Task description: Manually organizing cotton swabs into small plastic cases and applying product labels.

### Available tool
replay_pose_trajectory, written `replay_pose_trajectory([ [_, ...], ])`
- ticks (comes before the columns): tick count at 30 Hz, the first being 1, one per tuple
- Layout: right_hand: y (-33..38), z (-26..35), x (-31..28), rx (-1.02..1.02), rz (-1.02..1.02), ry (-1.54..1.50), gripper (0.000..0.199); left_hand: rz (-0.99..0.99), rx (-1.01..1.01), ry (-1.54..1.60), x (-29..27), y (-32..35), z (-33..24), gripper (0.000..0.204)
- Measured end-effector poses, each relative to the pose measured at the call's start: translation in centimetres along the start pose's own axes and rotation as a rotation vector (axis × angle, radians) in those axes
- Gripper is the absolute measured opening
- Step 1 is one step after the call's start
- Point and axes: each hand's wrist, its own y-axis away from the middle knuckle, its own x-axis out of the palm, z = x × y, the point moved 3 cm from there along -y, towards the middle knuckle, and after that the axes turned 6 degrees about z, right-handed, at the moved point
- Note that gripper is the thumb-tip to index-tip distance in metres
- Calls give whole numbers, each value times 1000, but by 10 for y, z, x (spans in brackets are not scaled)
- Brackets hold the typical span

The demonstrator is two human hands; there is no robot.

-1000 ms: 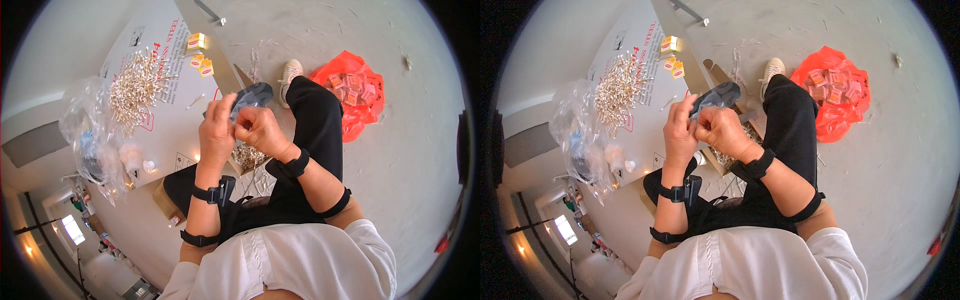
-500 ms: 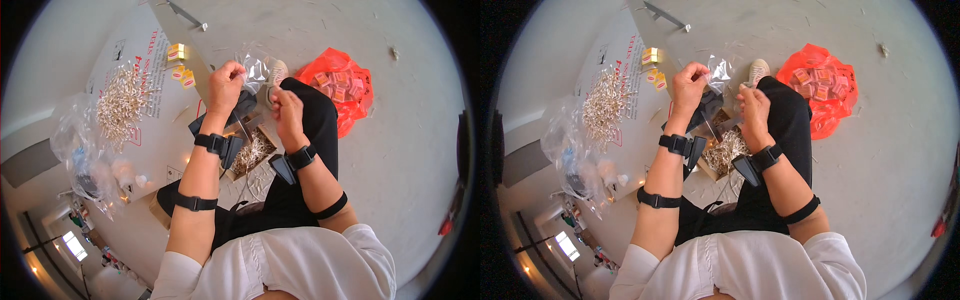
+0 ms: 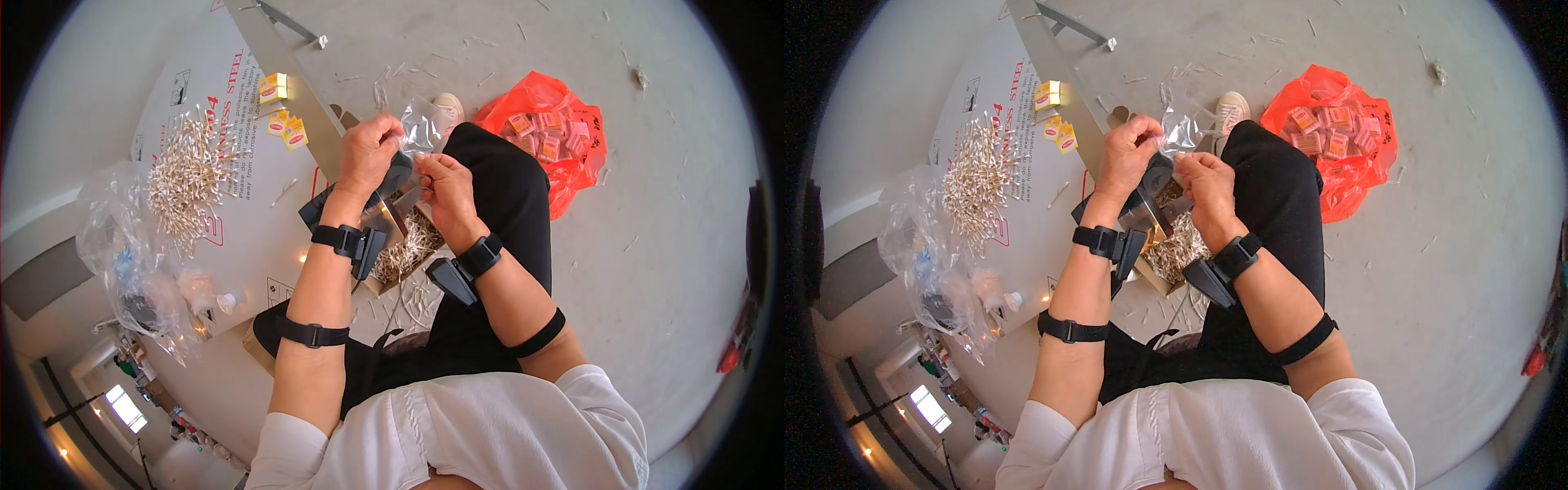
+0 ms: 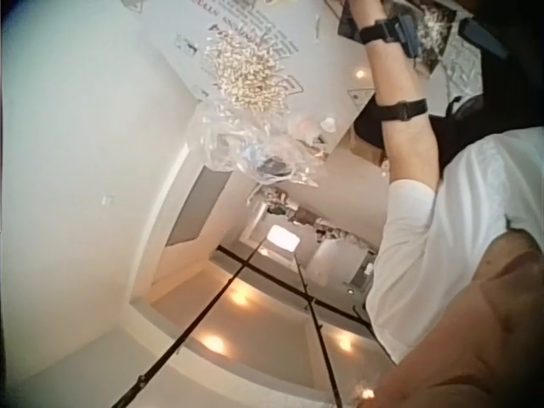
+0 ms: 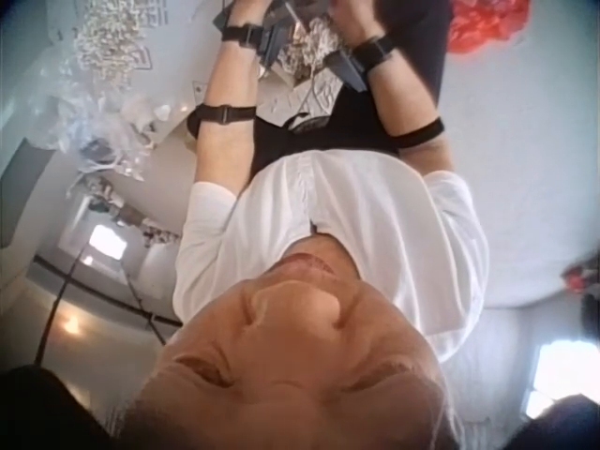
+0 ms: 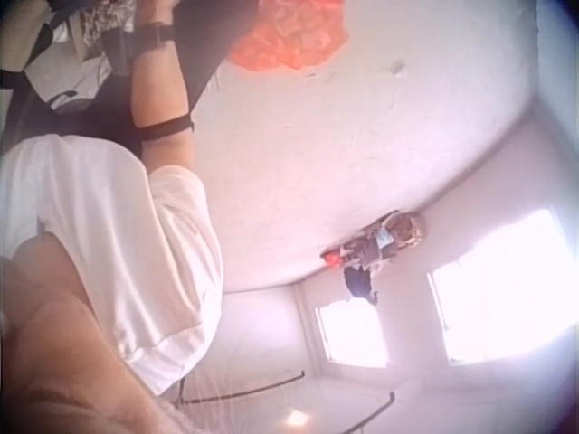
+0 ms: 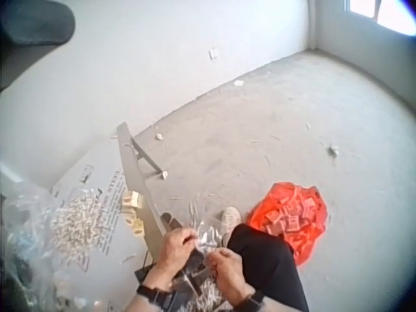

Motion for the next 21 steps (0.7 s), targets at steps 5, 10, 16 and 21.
replay_pose_trajectory([
  [5, 11, -3, 4, -11, 13, 37, 8, 114, -14, 80, -17, 13, -3, 12],
  [10, 21, -5, 12, -83, 55, 146, 9, 225, -16, 141, -42, 21, -14, 16],
  [16, 30, -13, 24, -167, 125, 382, 7, 198, -235, 222, -55, 31, -9, 12],
  [21, 30, -26, 33, -268, 94, 249, 12, 190, -194, 134, -60, 38, 3, 8],
])
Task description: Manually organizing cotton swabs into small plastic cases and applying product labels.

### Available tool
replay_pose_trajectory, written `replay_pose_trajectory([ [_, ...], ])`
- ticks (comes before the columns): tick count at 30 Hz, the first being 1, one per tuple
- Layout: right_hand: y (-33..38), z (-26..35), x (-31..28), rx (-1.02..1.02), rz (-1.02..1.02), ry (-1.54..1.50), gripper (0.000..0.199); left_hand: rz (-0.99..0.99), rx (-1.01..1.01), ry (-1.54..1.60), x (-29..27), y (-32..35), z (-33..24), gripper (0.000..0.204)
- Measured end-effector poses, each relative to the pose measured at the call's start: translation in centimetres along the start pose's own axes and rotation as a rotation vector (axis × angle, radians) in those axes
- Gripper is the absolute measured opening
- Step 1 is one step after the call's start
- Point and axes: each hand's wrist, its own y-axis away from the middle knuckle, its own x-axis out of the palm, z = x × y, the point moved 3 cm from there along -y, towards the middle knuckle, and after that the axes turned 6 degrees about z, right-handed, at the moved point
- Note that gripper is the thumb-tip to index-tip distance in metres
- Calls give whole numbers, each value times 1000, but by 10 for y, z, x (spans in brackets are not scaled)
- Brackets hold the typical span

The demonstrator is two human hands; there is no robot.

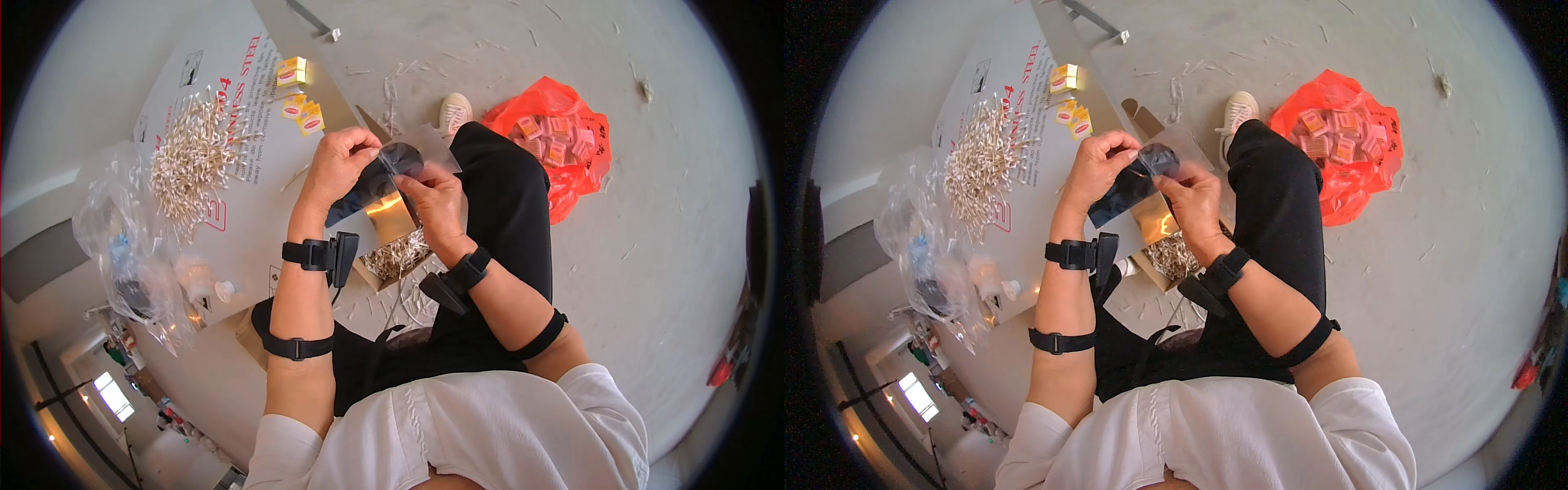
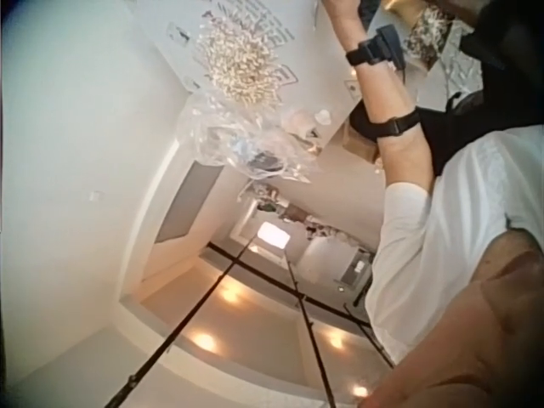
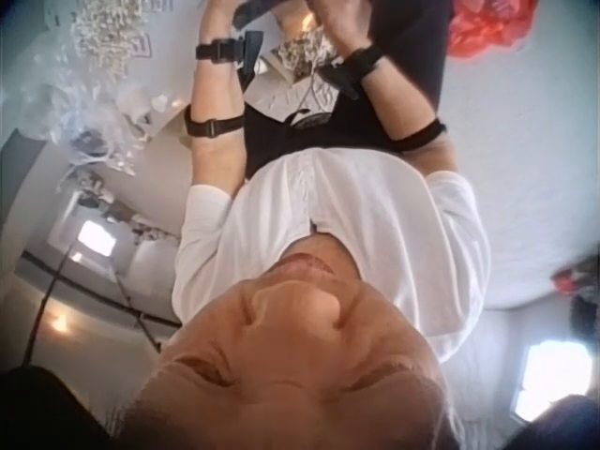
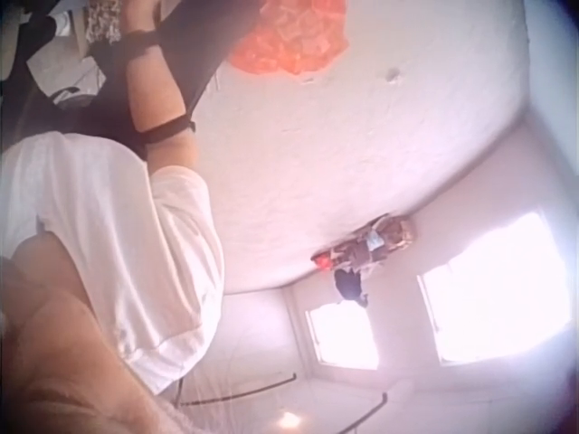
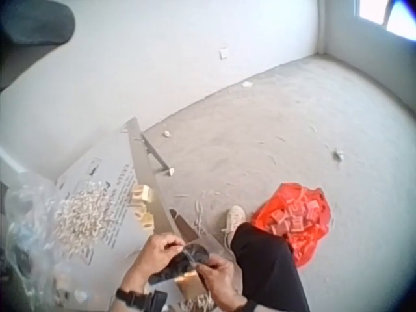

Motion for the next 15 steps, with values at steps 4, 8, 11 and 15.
replay_pose_trajectory([
  [4, 1, -1, -5, -84, -40, 50, 15, -44, 52, -194, -2, 1, 0, 5],
  [8, 5, -12, -3, 8, 12, 191, 15, -71, 116, -346, -4, 1, -5, 4],
  [11, 9, -18, 6, -49, 25, 227, 11, -58, 106, -464, -6, 2, -6, 3],
  [15, 8, -31, 8, -109, -5, 401, 12, -20, 111, -629, -4, 3, -7, 2],
])
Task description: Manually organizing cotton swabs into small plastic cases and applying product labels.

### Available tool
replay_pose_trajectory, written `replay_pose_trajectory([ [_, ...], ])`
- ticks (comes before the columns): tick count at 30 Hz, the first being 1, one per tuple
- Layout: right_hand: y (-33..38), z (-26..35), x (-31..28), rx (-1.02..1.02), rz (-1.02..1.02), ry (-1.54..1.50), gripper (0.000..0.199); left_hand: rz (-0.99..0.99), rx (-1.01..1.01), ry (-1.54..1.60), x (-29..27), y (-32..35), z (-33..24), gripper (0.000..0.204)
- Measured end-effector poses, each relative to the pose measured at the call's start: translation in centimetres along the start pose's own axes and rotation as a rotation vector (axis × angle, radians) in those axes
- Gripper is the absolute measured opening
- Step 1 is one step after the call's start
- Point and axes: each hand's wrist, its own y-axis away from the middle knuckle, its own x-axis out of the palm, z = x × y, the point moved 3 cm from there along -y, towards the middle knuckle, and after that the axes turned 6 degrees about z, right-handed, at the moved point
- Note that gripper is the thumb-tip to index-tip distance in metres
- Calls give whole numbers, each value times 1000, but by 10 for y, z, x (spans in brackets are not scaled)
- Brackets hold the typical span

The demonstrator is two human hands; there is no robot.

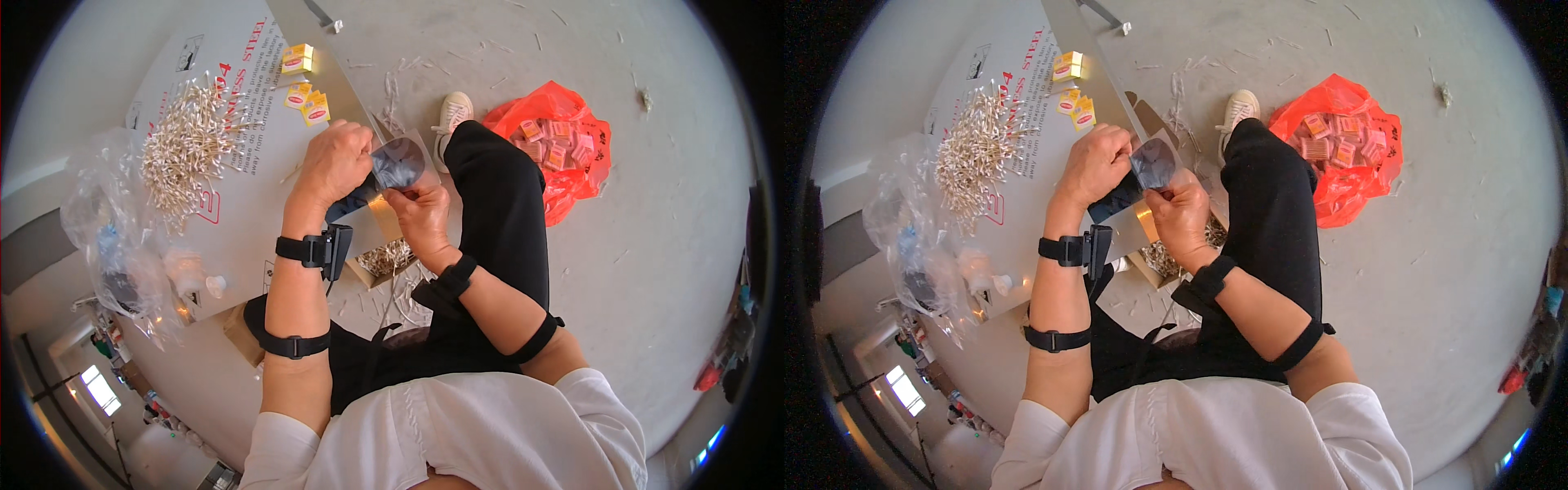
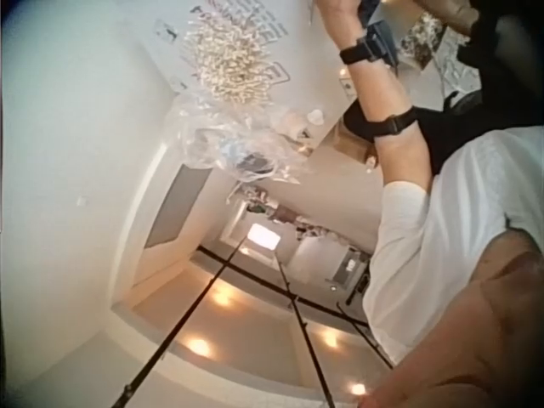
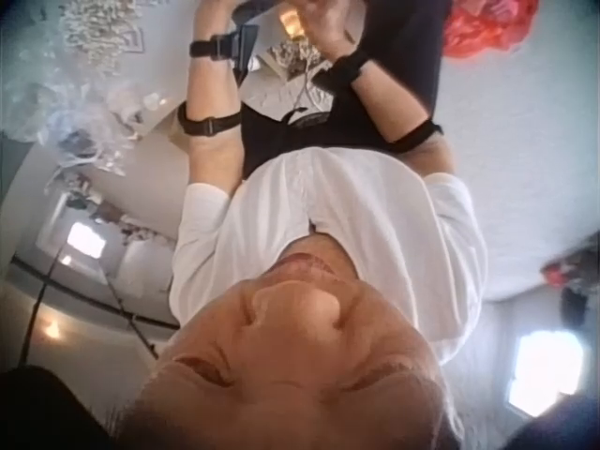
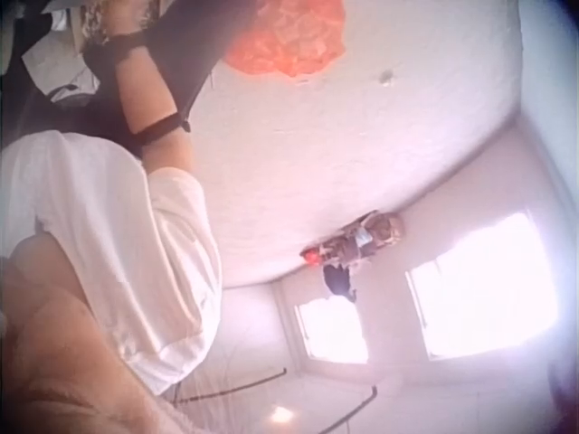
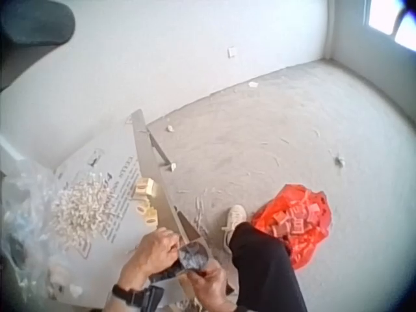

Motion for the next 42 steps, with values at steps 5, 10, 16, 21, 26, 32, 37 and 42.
replay_pose_trajectory([
  [5, -3, -9, 2, -176, -72, 284, 21, -112, 74, -194, 5, 4, -9, 6],
  [10, 8, 18, -14, -42, 41, 273, 34, -227, -54, -37, 0, 22, 0, 7],
  [16, 46, 60, 13, -384, 281, 404, 28, -514, -261, 253, 2, 102, 49, 16],
  [21, 22, 59, 65, -438, 532, 544, 11, -731, -480, 268, 4, 184, 114, 11],
  [26, -31, 67, 81, -485, 391, 714, 15, -582, -603, 357, -6, 205, 131, 12],
  [32, -49, 63, 112, -701, 381, 936, 12, -580, -633, 290, -3, 192, 124, 13],
  [37, -40, 44, 133, -934, 612, 1010, 9, -602, -569, 362, -11, 178, 137, 18],
  [42, -16, 36, 141, -939, 761, 959, 11, -747, -575, 265, -43, 164, 185, 30],
])
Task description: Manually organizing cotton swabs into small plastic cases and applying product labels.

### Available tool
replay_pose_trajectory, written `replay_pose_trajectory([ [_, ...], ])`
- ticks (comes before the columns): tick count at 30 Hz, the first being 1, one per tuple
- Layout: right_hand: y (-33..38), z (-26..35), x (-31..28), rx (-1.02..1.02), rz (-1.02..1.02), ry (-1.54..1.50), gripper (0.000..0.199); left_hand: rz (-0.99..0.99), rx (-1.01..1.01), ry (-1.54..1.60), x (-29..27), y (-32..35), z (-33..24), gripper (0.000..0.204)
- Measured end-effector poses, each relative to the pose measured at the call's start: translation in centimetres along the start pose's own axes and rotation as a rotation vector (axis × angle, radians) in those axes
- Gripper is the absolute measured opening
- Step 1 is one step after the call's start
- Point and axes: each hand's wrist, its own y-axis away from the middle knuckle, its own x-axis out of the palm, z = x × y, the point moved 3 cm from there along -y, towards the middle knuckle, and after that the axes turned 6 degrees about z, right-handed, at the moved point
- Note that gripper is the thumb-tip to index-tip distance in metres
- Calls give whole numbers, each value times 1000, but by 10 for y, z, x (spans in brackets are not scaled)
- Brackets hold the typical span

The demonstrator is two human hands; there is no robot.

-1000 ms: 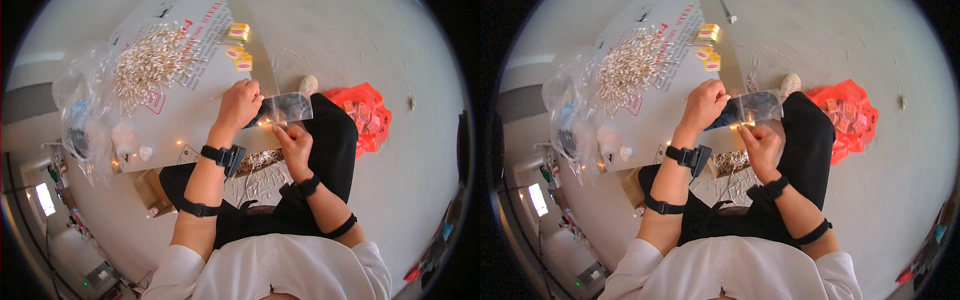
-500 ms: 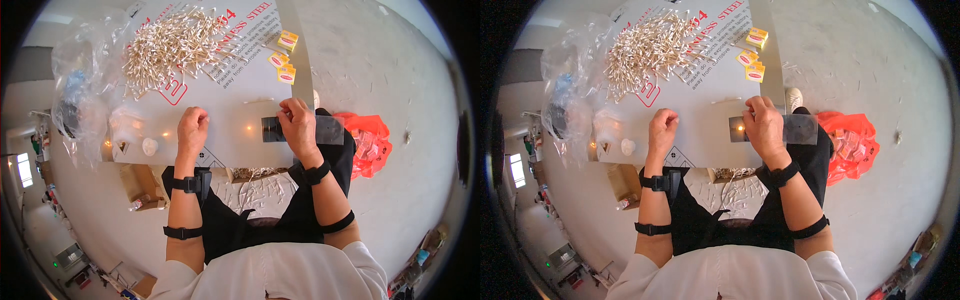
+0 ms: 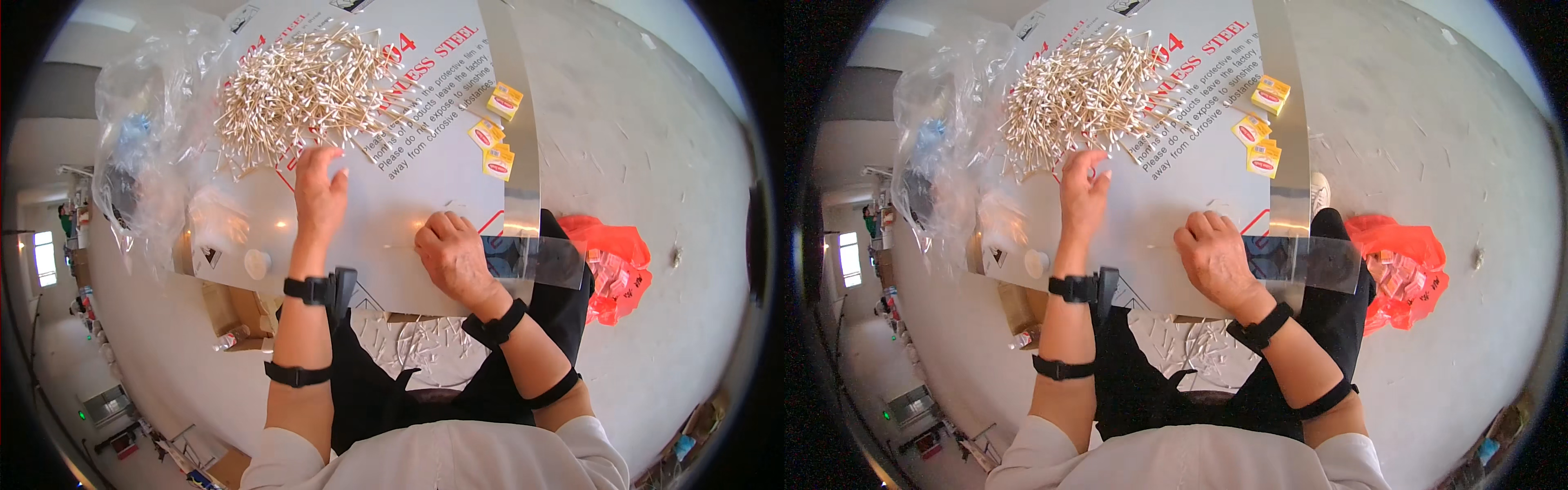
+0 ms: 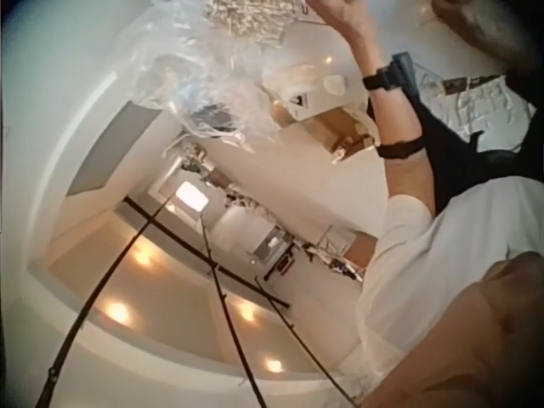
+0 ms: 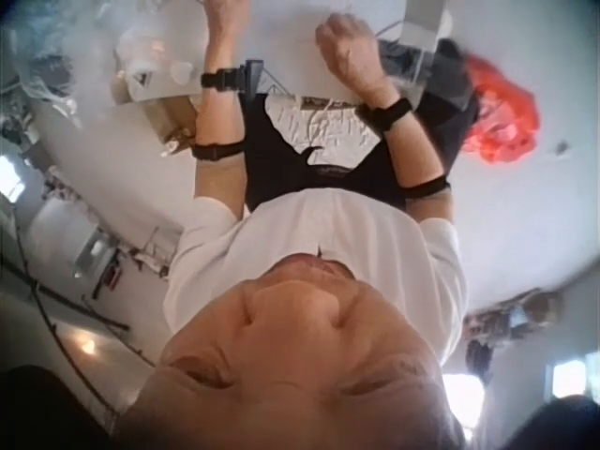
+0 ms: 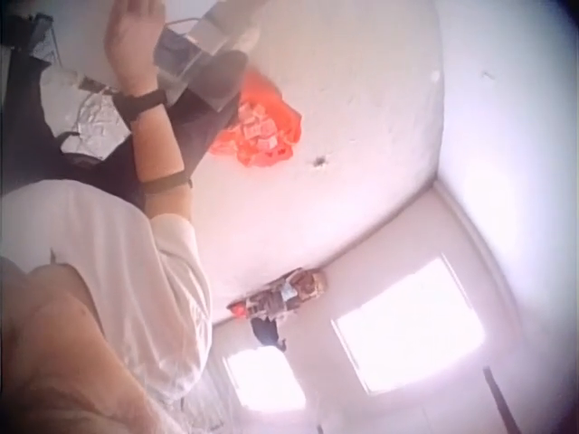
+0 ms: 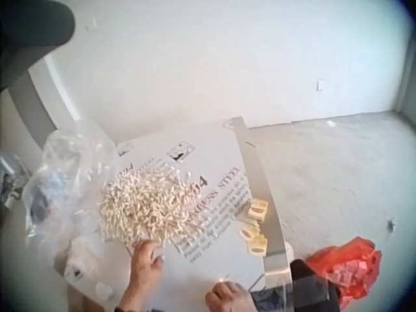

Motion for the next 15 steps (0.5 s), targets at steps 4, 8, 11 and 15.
replay_pose_trajectory([
  [4, -3, -2, -2, 0, 25, -84, 14, -65, 236, -401, -6, -55, -9, 41],
  [8, -5, 0, -4, -2, 1, -116, 15, -32, 237, -477, 3, -68, -6, 39],
  [11, -6, -1, -6, 18, 16, -129, 15, -22, 252, -467, 13, -57, -6, 32],
  [15, -8, -3, -5, 42, 49, -122, 15, -8, 239, -468, 22, -25, -25, 26],
])
